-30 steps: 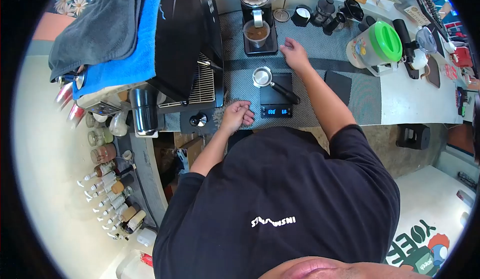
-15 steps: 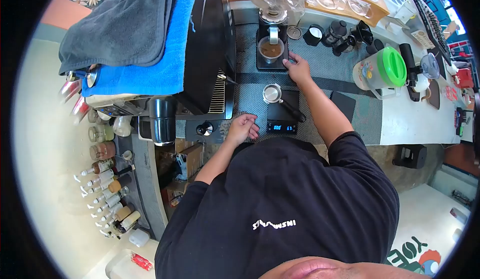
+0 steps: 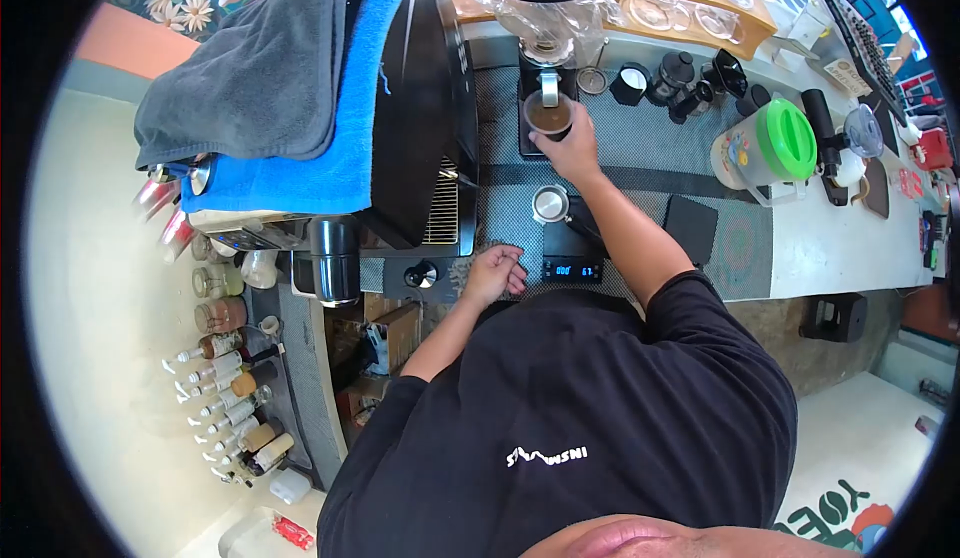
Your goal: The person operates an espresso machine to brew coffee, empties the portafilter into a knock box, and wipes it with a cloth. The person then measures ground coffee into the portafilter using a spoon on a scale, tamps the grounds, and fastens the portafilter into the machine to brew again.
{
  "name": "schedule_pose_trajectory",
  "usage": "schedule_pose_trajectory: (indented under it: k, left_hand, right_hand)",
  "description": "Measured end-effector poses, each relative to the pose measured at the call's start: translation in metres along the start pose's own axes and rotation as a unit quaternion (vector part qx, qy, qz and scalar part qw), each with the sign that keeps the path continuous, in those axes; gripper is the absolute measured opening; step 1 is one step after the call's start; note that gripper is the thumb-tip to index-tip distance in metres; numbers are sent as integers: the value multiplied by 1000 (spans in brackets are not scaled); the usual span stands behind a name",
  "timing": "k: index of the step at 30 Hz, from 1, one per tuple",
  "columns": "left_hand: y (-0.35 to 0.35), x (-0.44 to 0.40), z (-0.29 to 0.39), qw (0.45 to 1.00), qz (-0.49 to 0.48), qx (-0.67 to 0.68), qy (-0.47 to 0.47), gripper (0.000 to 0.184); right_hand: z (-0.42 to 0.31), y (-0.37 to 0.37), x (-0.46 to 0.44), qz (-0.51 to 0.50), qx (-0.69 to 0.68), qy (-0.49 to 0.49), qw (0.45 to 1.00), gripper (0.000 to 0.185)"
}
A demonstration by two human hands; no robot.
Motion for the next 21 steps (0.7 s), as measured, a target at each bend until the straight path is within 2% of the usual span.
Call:
schedule_pose_trajectory:
  k: [1, 4, 7, 10, 11, 17, 21]
  left_hand:
    - [0, 1, 0, 1000, 2, -3, 2, 28]
    - [2, 1, 2, 1000, 7, -8, 5, 28]
    - [2, 3, 4, 1000, 9, -11, 6, 28]
    - [3, 3, 3, 1000, 7, -12, 6, 28]
    - [2, 2, 4, 1000, 7, -14, 6, 28]
    - [0, 0, 1, 1000, 1, -8, 2, 28]
    - [-1, -2, 0, 1000, 2, -5, -1, 28]
  right_hand:
    - [5, 6, 0, -31, -41, 18, 999, 84]
    - [1, -1, -3, -20, -10, -21, 1000, 82]
    - [-4, -3, -9, -53, -2, -40, 998, 80]
    - [-6, -3, -6, -65, -59, -6, 996, 79]
    - [-7, -4, -7, -63, -25, -16, 998, 80]
    - [-8, -6, -8, -55, -47, -31, 997, 77]
    - [-8, -9, -7, -80, -59, -1, 995, 73]
Point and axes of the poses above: each hand's wrist, its own x-axis away from the middle knuckle, its own y-axis out of the palm, z = x × y, the point moved 7 cm from there along -x, towards the middle knuckle, and after that the axes turned 7 degrees about -y, right-handed, at the moved point
